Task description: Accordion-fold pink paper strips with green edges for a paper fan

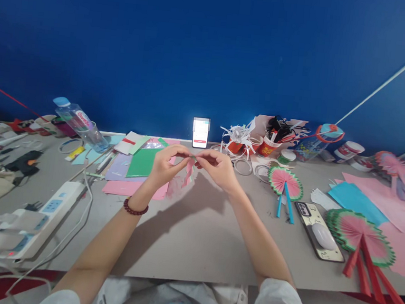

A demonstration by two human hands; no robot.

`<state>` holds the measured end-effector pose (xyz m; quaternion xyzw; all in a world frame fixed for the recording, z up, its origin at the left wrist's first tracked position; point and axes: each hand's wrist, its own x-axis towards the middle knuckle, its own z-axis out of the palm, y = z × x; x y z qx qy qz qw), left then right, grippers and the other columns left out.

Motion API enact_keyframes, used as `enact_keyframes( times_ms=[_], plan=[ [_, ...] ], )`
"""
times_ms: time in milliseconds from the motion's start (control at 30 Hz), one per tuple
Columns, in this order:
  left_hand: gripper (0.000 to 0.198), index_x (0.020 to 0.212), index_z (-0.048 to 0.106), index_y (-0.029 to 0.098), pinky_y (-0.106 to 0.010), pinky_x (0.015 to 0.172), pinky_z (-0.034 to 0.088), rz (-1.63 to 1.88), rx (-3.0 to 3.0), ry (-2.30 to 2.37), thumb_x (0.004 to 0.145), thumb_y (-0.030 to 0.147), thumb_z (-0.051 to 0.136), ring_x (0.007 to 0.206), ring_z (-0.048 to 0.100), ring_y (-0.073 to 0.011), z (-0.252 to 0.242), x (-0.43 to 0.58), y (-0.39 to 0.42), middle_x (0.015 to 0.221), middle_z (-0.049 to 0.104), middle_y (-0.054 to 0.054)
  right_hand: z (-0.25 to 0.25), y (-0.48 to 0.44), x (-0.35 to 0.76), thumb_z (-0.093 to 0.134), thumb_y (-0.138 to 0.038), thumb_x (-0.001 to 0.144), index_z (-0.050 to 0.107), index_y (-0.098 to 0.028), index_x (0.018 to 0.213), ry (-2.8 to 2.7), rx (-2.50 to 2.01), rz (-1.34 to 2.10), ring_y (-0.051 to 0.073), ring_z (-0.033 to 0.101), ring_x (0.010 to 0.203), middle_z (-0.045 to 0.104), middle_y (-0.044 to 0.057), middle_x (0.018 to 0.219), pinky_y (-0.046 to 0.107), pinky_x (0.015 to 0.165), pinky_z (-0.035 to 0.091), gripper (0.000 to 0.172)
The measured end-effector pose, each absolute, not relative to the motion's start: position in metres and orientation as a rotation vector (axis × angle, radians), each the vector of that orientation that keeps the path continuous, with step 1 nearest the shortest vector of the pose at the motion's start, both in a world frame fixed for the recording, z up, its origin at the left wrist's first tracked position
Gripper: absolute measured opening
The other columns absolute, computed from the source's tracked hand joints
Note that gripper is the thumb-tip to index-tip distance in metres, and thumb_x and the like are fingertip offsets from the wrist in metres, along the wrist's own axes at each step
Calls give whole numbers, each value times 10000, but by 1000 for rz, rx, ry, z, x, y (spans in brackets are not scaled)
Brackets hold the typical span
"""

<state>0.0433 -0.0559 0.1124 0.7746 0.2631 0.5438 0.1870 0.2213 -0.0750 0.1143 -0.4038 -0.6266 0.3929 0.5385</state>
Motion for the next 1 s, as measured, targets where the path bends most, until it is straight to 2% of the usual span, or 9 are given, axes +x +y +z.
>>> enact_keyframes(
  times_ms=[200, 467, 767, 1000],
  plan=[
    [67, 833, 634, 161, -264, 713, 531, 1467, 2116, 735, 828, 226, 618, 781, 616, -129, 115, 41, -56, 832, 666, -43, 115, -72, 223, 738, -359, 713, 703, -195, 833, -1522, -905, 1031, 122, 646, 635, 699, 20, 779, 293, 636, 574, 207],
    [52, 821, 658, 168, -265, 708, 514, 1385, 2115, 658, 817, 216, 637, 762, 618, -130, 119, 40, -57, 814, 684, -41, 110, -69, 225, 773, -359, 680, 653, -197, 780, -1603, -808, 934, 140, 631, 761, 650, 14, 806, 292, 701, 547, 226],
    [85, 800, 679, 179, -284, 715, 522, 1366, 2150, 640, 825, 252, 645, 770, 644, -148, 120, 41, -60, 804, 696, -48, 112, -73, 222, 777, -382, 669, 632, -189, 776, -1597, -849, 873, 147, 640, 718, 654, 16, 778, 300, 675, 548, 264],
    [47, 794, 714, 190, -272, 698, 540, 1396, 2079, 594, 799, 222, 681, 777, 667, -145, 120, 40, -60, 805, 718, -48, 111, -75, 222, 788, -324, 669, 622, -192, 783, -1589, -830, 883, 144, 653, 723, 656, 6, 768, 297, 700, 562, 241]
  ],
)
